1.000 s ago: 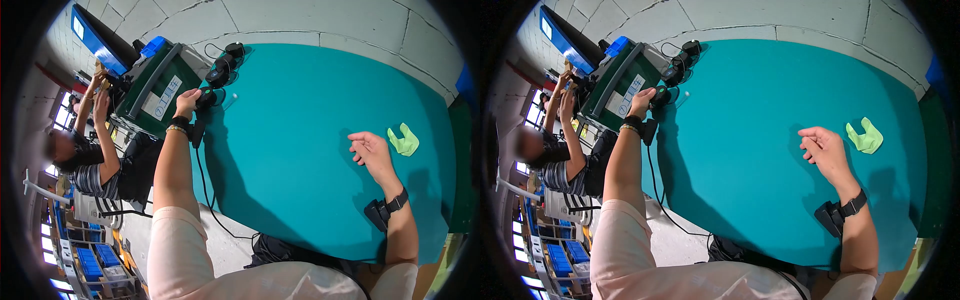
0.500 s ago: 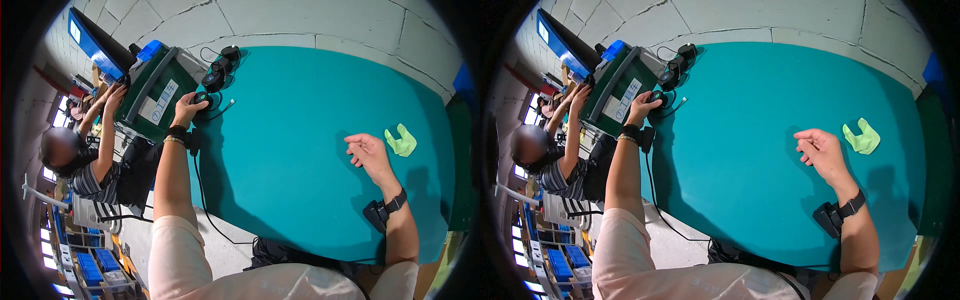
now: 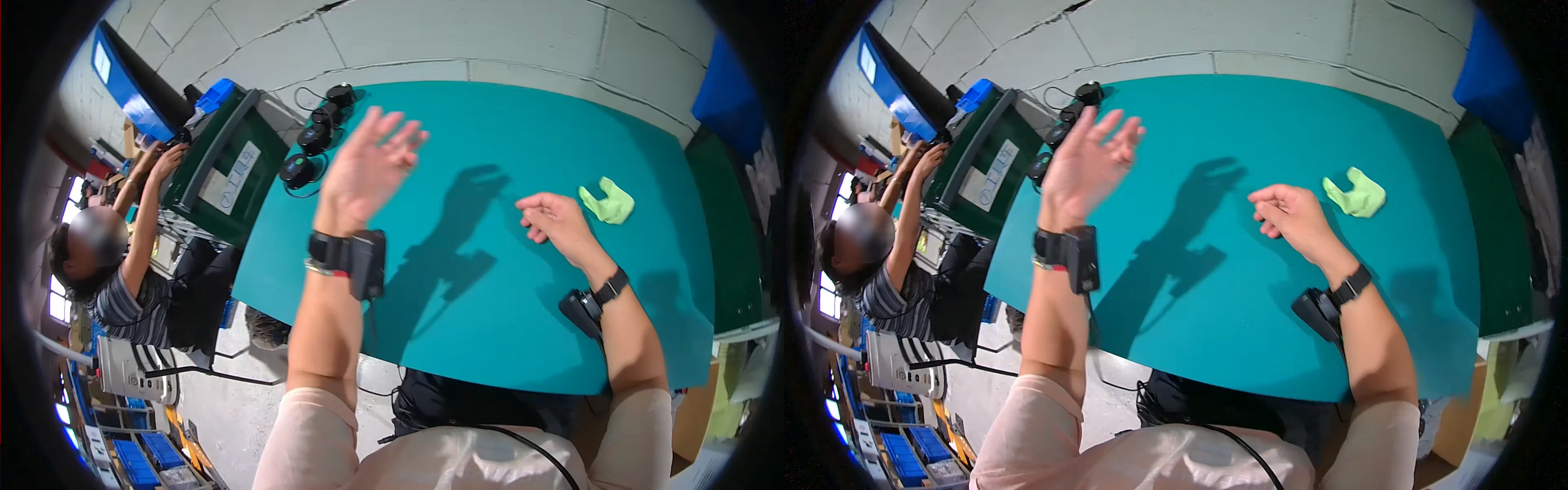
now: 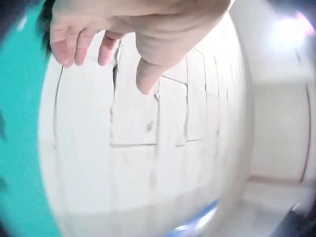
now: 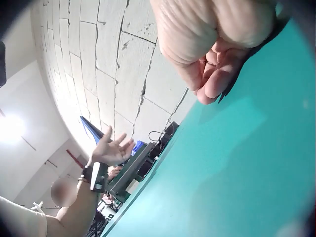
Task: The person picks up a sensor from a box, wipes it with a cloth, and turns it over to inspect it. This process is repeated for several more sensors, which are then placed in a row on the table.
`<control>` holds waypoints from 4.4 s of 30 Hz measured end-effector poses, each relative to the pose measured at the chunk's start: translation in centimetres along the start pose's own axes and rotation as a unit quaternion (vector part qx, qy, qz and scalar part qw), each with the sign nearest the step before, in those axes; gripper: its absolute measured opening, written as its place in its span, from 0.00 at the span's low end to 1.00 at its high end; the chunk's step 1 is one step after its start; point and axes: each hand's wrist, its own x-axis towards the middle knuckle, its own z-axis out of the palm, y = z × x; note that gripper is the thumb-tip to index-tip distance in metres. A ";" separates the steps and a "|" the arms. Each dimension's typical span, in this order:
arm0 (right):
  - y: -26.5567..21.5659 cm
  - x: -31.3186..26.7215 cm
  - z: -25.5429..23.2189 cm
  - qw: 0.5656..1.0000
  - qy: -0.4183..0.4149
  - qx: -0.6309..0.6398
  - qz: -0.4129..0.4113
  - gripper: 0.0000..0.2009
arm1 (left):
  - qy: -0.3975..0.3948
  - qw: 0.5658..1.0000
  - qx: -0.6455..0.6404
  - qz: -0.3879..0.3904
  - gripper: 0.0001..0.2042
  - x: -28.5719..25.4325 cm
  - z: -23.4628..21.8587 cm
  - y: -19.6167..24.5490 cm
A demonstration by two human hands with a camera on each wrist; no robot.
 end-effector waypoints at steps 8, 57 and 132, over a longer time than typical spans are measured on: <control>1.8 0.7 -0.7 0.997 -0.004 -0.031 -0.070 0.11 | -0.115 0.978 0.036 -0.173 0.10 0.0 -0.2 -17.0; 49.2 -56.4 -34.4 0.630 0.418 -0.311 0.576 0.45 | 0.006 0.992 0.035 -0.118 0.19 -1.7 -0.1 -15.4; -2.9 0.2 2.6 0.953 -0.104 0.268 -0.100 0.27 | -0.101 0.976 0.190 -0.025 0.33 0.4 -0.6 -10.5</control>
